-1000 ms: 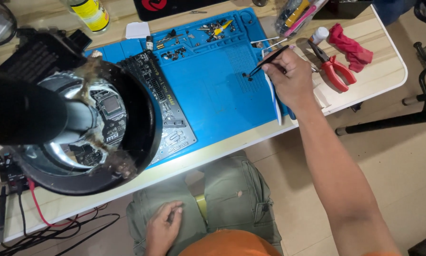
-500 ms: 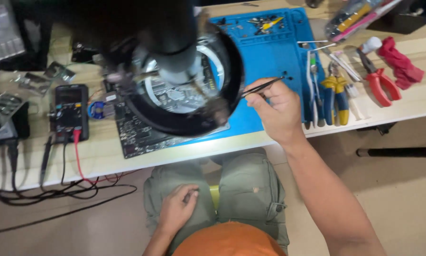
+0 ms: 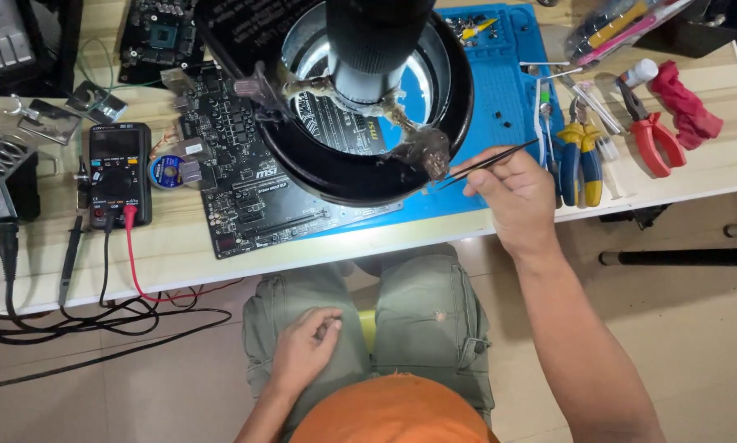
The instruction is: A technician uses tweezers and a syringe to place small electronic components and apply flux to a motherboard under a digital microscope.
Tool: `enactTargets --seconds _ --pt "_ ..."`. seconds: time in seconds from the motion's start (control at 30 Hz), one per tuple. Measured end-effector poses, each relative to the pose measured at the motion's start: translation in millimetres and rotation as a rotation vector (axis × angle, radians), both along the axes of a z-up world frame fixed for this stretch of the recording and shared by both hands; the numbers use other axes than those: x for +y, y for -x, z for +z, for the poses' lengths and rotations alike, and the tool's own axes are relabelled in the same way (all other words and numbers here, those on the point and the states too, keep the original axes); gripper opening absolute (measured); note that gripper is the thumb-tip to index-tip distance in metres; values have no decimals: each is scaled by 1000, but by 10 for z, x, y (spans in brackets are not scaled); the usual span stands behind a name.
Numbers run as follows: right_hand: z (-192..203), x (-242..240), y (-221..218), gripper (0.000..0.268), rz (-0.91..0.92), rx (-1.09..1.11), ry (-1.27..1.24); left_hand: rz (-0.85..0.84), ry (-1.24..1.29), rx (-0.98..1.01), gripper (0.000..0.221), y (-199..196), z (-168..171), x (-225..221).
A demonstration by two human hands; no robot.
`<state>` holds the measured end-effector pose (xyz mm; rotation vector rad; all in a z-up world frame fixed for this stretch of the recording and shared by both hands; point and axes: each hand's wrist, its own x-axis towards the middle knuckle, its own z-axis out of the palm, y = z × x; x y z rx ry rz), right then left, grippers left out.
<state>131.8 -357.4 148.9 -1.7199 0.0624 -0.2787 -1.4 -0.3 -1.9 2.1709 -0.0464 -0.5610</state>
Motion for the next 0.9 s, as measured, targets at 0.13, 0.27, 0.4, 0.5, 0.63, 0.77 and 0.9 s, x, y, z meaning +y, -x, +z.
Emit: enactTargets --seconds 0.13,0.27,0.4,0.5,0.63,0.77,0.9 --pt "-190 -46 26 15 39 85 -661 16 6 1 30 4 11 5" --pt "-293 -53 64 12 75 209 -955 11 10 -32 28 11 -9 4" --pt "-303 -51 76 8 96 319 -1174 -1 -10 -29 28 -6 2 0" --pt "-267 -32 85 9 85 340 -1212 -6 -2 -42 27 -5 -18 6" --pt "-256 -52 77 7 56 348 -1215 -1 -5 -21 26 -8 7 0" --pt "-264 -64 65 5 9 354 -1170 -2 -6 -13 26 -7 -4 5" --pt "-164 8 107 7 -30 148 -825 -13 10 -64 27 -6 -23 2"
